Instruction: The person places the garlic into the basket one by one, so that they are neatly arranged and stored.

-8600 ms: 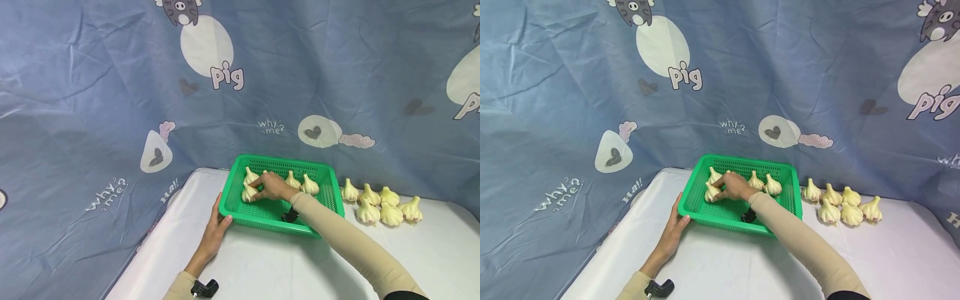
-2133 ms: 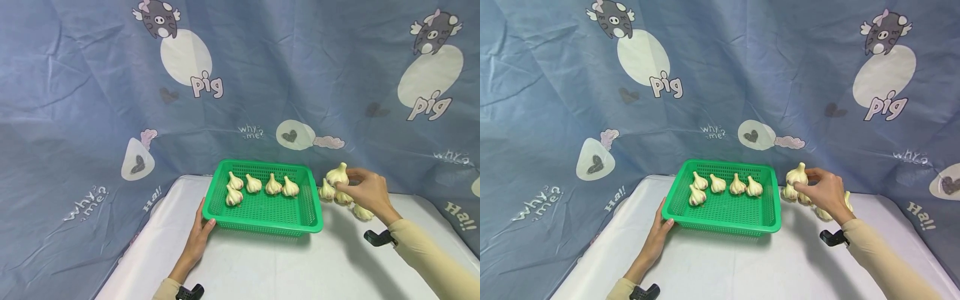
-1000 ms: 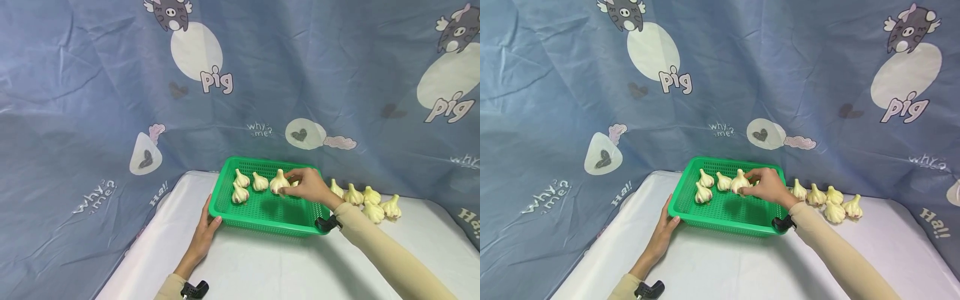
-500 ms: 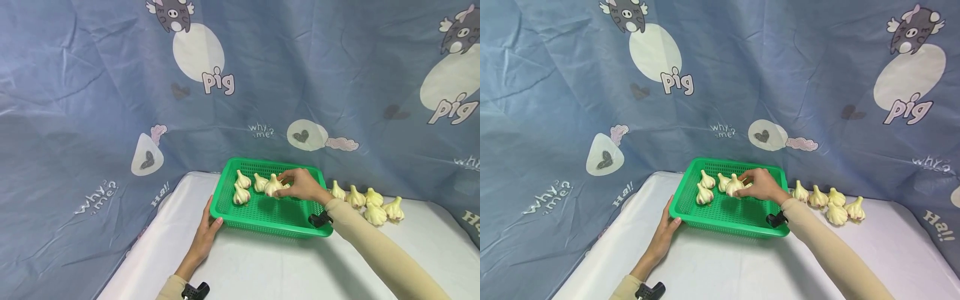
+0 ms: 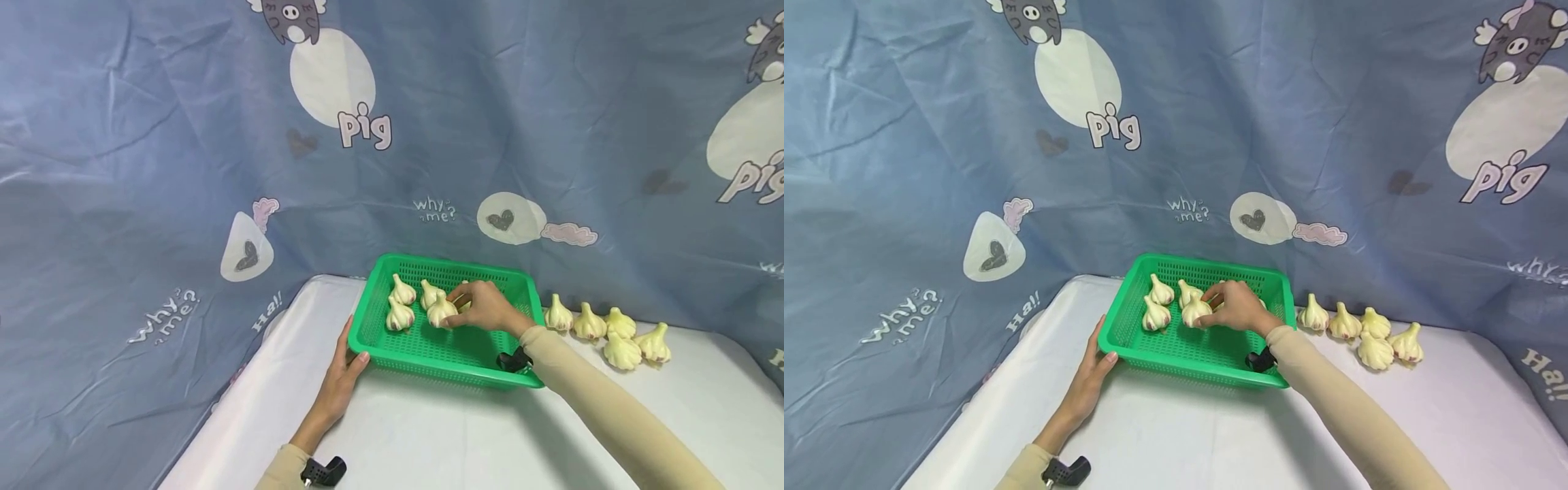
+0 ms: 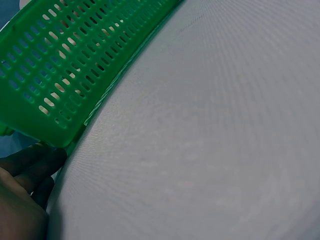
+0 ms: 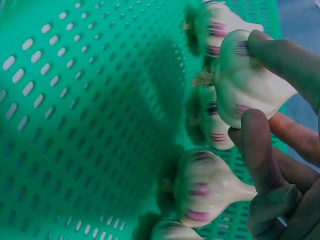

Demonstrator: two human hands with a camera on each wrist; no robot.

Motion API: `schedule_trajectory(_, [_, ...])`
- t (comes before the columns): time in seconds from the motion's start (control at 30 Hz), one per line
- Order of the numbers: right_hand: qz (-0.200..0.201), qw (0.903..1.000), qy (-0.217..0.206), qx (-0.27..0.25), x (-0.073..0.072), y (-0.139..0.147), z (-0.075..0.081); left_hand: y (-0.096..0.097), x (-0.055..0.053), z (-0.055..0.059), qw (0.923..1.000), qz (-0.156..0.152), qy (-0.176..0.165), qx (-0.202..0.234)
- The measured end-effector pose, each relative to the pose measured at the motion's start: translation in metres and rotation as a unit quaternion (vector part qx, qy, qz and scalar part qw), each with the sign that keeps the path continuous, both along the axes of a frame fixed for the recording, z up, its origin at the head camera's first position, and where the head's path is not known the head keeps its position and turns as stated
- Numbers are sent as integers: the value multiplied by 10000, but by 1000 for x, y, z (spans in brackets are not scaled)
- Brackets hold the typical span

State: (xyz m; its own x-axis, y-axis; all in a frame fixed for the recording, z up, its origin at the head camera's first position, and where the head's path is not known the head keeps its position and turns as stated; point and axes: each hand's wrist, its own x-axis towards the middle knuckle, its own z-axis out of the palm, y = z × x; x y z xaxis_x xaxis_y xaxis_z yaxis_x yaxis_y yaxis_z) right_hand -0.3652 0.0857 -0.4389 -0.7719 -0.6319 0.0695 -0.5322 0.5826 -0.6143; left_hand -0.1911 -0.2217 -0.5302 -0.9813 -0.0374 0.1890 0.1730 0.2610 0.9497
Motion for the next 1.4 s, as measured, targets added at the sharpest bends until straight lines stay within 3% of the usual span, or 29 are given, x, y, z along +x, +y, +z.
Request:
schedule_trajectory(0.27, [44, 9988, 210, 431, -6, -12, -3, 0, -1, 3, 10000, 34, -14, 36])
schedule_trajectory(0.57, [75, 9958, 111, 904, -9, -17, -11, 3, 0, 2, 9999, 45, -78, 55])
schedule_trajectory(1.4, [132, 9957, 66, 914, -10, -18, -17, 2, 2, 3, 10000, 24, 8, 50])
